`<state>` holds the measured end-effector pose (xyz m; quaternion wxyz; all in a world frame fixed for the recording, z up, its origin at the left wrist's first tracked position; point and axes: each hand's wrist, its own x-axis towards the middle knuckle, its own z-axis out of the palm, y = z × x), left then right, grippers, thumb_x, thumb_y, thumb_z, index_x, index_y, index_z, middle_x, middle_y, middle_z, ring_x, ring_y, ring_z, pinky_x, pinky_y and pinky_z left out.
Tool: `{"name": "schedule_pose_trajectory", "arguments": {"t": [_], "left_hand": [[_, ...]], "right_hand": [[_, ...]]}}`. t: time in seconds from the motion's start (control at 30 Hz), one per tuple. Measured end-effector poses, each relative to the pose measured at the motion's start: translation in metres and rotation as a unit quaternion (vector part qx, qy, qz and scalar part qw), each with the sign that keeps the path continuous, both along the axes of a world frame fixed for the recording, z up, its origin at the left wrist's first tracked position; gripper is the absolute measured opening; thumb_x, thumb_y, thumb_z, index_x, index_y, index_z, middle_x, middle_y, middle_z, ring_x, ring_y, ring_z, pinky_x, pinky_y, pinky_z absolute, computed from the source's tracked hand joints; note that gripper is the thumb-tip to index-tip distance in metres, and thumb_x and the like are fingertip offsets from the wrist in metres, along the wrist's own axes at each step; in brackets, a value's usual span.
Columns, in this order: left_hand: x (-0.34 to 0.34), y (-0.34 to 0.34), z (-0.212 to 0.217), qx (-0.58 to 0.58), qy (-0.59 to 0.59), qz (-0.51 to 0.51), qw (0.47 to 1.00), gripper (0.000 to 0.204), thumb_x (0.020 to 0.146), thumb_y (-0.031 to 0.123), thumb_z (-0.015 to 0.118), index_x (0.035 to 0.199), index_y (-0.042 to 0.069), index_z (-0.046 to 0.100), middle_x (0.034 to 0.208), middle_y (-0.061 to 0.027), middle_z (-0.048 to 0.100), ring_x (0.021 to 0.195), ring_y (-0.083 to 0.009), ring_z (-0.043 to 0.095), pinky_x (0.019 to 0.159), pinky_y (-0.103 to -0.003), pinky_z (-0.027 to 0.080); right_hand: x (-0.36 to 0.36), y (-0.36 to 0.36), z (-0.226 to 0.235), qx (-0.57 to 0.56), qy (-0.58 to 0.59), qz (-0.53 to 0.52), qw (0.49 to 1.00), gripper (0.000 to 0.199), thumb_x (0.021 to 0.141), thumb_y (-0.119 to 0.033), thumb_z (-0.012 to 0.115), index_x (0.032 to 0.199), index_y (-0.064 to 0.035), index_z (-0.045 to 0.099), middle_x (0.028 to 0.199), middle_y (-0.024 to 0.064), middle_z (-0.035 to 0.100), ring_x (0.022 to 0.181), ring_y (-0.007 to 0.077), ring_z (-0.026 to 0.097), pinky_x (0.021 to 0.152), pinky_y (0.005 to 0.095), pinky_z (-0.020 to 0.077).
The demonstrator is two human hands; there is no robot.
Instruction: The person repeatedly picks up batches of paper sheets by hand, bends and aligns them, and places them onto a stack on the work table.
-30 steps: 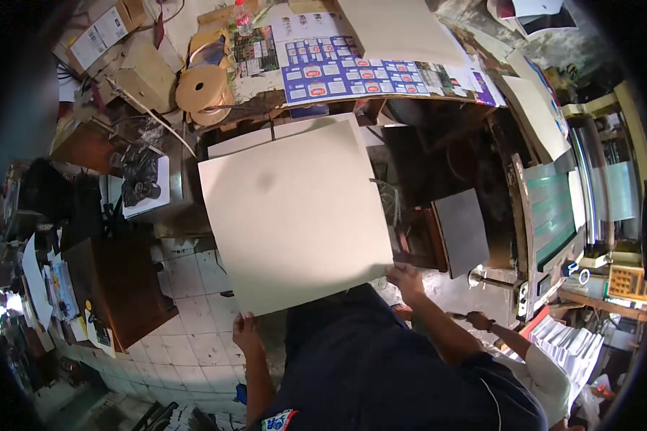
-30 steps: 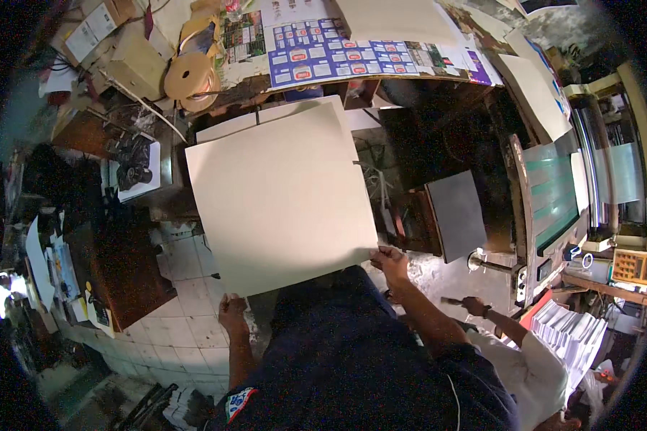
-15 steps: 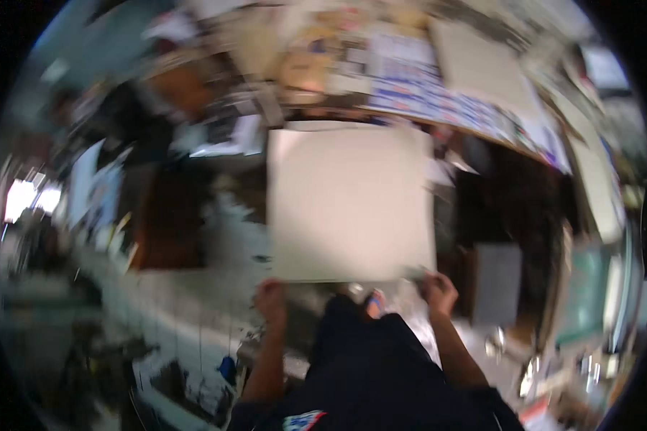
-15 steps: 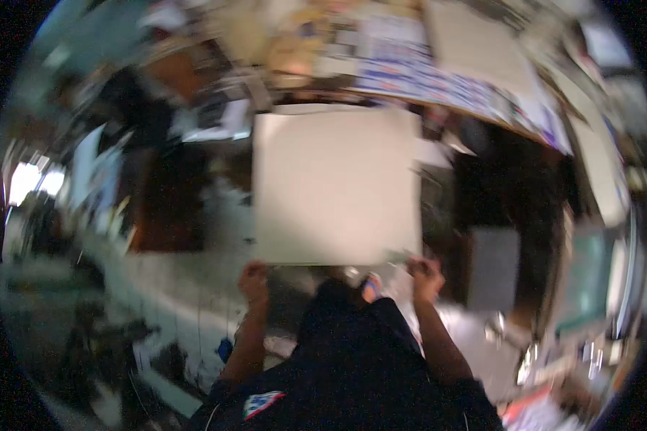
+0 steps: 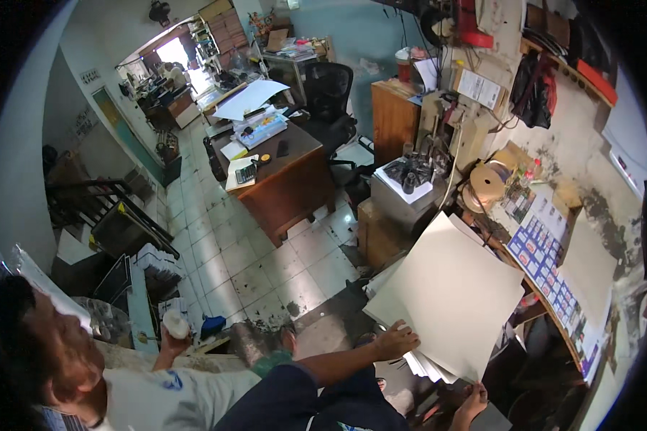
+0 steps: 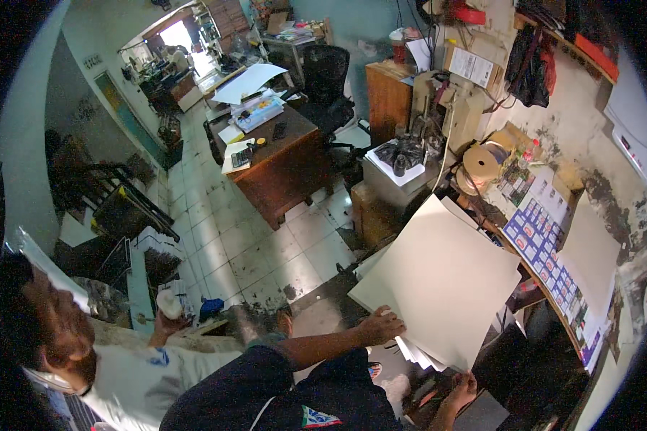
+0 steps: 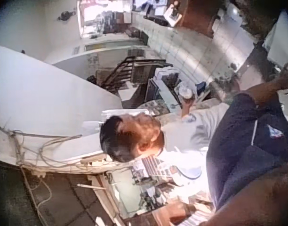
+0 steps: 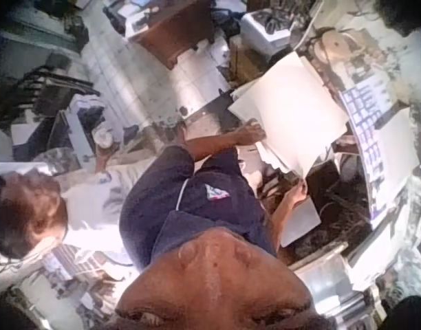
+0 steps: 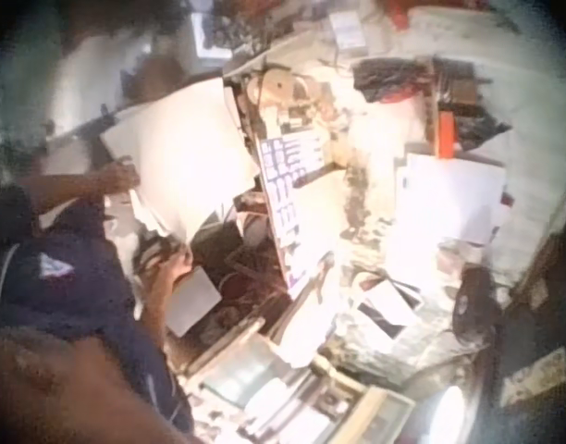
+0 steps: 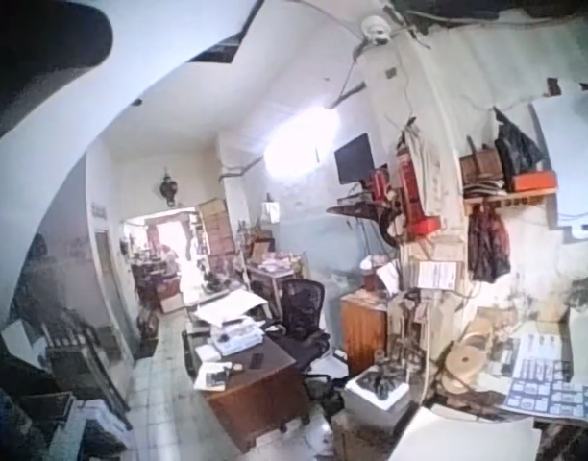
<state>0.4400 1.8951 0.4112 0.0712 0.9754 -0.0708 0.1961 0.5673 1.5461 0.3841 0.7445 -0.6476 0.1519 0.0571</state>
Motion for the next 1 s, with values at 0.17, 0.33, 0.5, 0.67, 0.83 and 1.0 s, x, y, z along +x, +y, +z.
{"name": "schedule_pose_trajectory", "arguments": {"t": [0.17,0.33,0.5,0.67,0.83,1.0], "left_hand": [[0.023,0.005,0.063,-0.039,-0.115,0.018,0.992,0.019,0.085,0.026,0.060,0.102,0.018,0.065,0.099,0.0042,0.059,0.099,-0.0141,0.055,0.103,-0.047,0.034],[0.041,-0.011,0.057,-0.048,-0.091,0.032,0.994,0.024,0.087,0.028,0.060,0.109,0.020,0.066,0.107,0.0051,0.062,0.101,-0.0135,0.056,0.102,-0.047,0.035],[0.037,-0.019,0.050,-0.069,-0.122,0.096,0.985,0.028,0.085,0.033,0.064,0.109,0.019,0.068,0.112,0.0018,0.064,0.107,-0.0186,0.058,0.101,-0.048,0.037],[0.041,0.009,0.023,-0.103,-0.099,0.098,0.985,0.019,0.079,0.032,0.066,0.089,0.016,0.066,0.094,-0.0028,0.067,0.091,-0.0243,0.063,0.079,-0.044,0.046],[0.043,0.006,0.017,-0.153,-0.015,0.136,0.979,0.025,0.080,0.039,0.068,0.093,0.017,0.068,0.090,-0.0023,0.059,0.091,-0.0248,0.056,0.084,-0.042,0.038],[0.043,-0.002,0.004,-0.164,0.038,0.135,0.976,0.032,0.076,0.043,0.070,0.095,0.017,0.068,0.091,-0.0041,0.058,0.093,-0.0271,0.055,0.085,-0.043,0.037]], "right_hand": [[-0.005,0.089,0.111,-0.571,-0.426,0.119,0.691,0.045,0.091,-0.027,0.064,0.125,0.0003,0.055,0.130,0.0226,0.051,0.130,0.0388,0.042,0.109,0.0595,0.0275],[-0.014,0.136,0.120,-0.554,-0.469,0.192,0.661,0.034,0.091,-0.034,0.061,0.111,-0.0069,0.064,0.107,0.0119,0.056,0.118,0.0331,0.049,0.116,0.0651,0.0121],[-0.012,0.137,0.107,-0.579,-0.429,0.182,0.669,0.034,0.094,-0.040,0.053,0.105,-0.0096,0.065,0.107,0.0126,0.059,0.107,0.0345,0.052,0.104,0.0589,0.0294],[0.003,0.144,0.088,-0.535,-0.430,0.261,0.679,0.033,0.093,-0.042,0.055,0.095,-0.0108,0.066,0.099,0.0100,0.063,0.093,0.0323,0.056,0.078,0.0480,0.0418],[0.002,0.151,0.042,-0.581,-0.355,0.295,0.671,0.027,0.083,-0.032,0.067,0.104,-0.0147,0.065,0.104,0.0073,0.060,0.104,0.0286,0.053,0.091,0.0473,0.0361],[-0.006,0.143,0.023,-0.586,-0.298,0.330,0.677,0.033,0.081,-0.034,0.066,0.107,-0.0144,0.064,0.105,0.0083,0.055,0.102,0.0301,0.051,0.089,0.0492,0.0348]]}}
